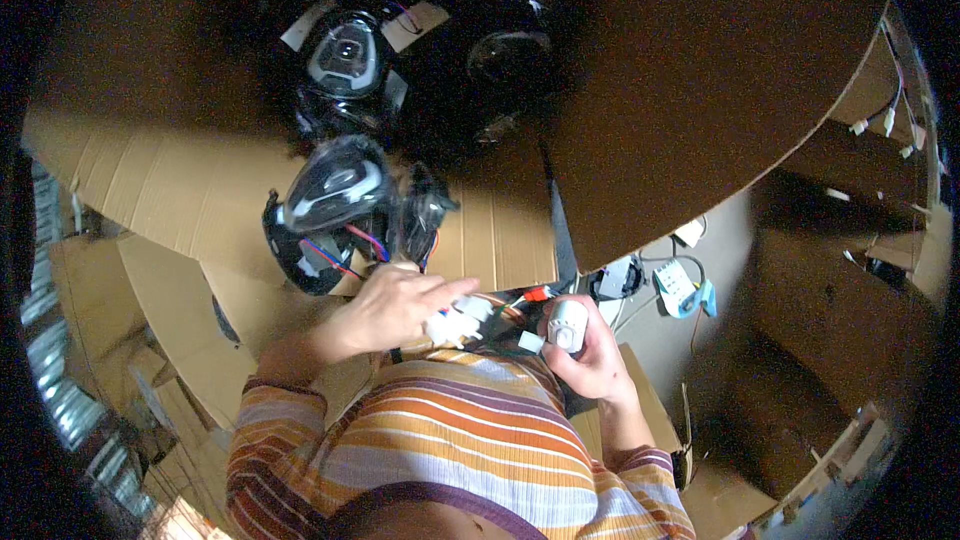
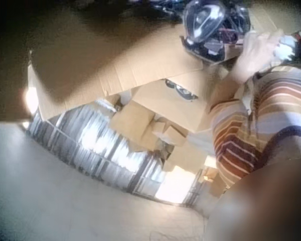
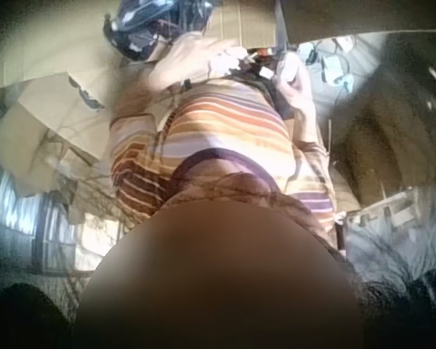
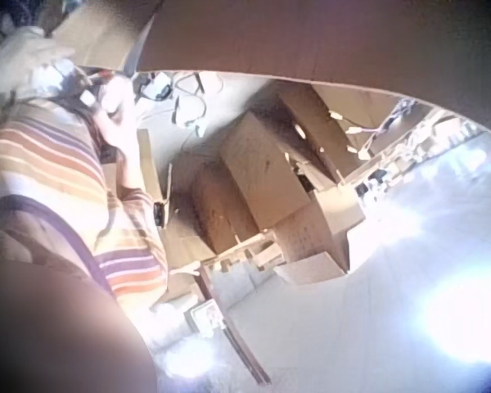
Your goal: The person tests automotive headlight assemblies for electrical functionality by connecting them to a power source with an electrical connector and toggling a handheld tester switch.
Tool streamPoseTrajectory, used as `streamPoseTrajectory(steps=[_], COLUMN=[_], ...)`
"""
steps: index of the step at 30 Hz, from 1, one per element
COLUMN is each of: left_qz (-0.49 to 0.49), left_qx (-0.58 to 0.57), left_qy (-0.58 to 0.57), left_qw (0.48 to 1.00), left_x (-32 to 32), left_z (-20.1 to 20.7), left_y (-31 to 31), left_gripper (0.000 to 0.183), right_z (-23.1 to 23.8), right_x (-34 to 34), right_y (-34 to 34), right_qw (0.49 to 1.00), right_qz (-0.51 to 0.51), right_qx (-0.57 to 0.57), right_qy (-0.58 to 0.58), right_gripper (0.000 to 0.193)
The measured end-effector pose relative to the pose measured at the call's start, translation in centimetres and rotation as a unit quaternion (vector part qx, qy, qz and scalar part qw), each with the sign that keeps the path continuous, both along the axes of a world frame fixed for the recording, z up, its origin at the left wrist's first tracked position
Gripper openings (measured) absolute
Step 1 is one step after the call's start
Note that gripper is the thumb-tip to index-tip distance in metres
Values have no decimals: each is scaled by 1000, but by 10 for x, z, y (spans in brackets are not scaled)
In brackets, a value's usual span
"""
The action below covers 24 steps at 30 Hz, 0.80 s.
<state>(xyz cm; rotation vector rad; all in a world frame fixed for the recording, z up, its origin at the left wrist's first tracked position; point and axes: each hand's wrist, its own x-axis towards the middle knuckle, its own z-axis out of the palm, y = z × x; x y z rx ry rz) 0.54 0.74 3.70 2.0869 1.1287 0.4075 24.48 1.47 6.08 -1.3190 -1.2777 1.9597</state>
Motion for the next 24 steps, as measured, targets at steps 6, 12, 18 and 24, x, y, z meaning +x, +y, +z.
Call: streamPoseTrajectory(steps=[6, 12, 18, 24], left_qz=[53, 31, 20, 10], left_qx=[64, 82, 103, 101], left_qy=[-71, -64, -49, -47], left_qw=[994, 994, 993, 994], left_x=[20, 23, 24, 21], left_z=[-19, -15, -17, -16], left_y=[12, 22, 27, 27], left_gripper=[43, 43, 42, 43], right_z=[-2, -8, -8, -4], right_x=[-5, -16, -23, -26], right_y=[0, 8, 9, 12], right_qw=[990, 982, 983, 994], right_qz=[-100, -132, -139, -108], right_qx=[-52, -49, -46, -1], right_qy=[80, 124, 112, 23], right_gripper=[38, 38, 37, 34])
